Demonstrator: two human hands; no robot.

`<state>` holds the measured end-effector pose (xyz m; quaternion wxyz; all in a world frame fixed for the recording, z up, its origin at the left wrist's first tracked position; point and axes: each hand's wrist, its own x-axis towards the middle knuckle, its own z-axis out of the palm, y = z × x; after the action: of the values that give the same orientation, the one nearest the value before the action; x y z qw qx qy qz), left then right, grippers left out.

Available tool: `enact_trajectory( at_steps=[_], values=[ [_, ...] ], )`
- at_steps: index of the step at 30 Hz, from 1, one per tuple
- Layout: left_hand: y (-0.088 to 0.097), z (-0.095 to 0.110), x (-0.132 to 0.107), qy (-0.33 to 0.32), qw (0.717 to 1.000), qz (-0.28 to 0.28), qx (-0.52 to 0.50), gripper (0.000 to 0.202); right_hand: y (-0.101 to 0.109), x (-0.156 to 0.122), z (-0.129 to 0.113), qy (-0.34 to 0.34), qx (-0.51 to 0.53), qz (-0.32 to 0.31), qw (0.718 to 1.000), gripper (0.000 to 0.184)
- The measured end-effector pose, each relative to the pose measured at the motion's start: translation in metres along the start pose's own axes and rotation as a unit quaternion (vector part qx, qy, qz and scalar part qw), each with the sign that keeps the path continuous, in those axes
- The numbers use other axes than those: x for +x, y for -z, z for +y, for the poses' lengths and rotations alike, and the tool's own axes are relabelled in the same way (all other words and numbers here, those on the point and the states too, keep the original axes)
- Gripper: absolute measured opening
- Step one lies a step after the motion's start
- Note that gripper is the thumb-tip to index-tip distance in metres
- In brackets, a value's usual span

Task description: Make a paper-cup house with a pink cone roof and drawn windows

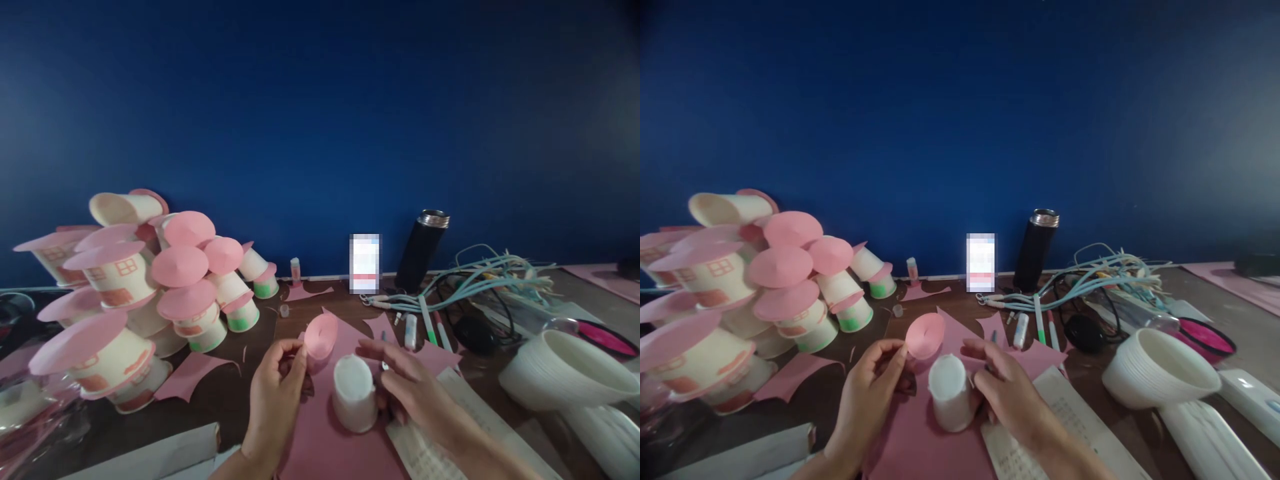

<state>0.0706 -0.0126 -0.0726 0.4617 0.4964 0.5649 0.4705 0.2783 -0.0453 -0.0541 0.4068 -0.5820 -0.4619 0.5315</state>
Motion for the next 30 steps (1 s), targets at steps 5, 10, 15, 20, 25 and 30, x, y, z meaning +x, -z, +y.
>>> enact_trajectory(
  at_steps=[5, 10, 15, 20, 25, 30],
  values=[
    [0.007, 0.000, 0.000, -0.162, 0.977, 0.036, 0.134, 0.018, 0.008, 0.011, 0.000, 0.048, -0.014, 0.090, 0.995, 0.027],
    [0.018, 0.011, -0.007, -0.524, 0.802, 0.052, 0.284, 0.015, 0.015, 0.006, -0.010, 0.079, 0.009, 0.098, 0.992, 0.033],
    [0.022, 0.016, -0.012, -0.708, 0.641, 0.049, 0.292, 0.027, 0.016, -0.011, -0.027, 0.089, 0.035, 0.030, 0.995, 0.047],
    [0.021, 0.017, -0.014, -0.730, 0.614, 0.086, 0.286, 0.033, 0.012, -0.014, -0.033, 0.062, 0.100, -0.031, 0.993, 0.051],
    [0.021, 0.021, -0.018, -0.729, 0.620, 0.061, 0.284, 0.033, 0.010, -0.013, -0.025, 0.033, 0.154, -0.026, 0.987, 0.039],
    [0.016, 0.023, -0.020, -0.534, 0.813, 0.045, 0.229, 0.024, 0.008, -0.015, -0.024, 0.027, 0.203, -0.031, 0.978, 0.039]
  ],
)
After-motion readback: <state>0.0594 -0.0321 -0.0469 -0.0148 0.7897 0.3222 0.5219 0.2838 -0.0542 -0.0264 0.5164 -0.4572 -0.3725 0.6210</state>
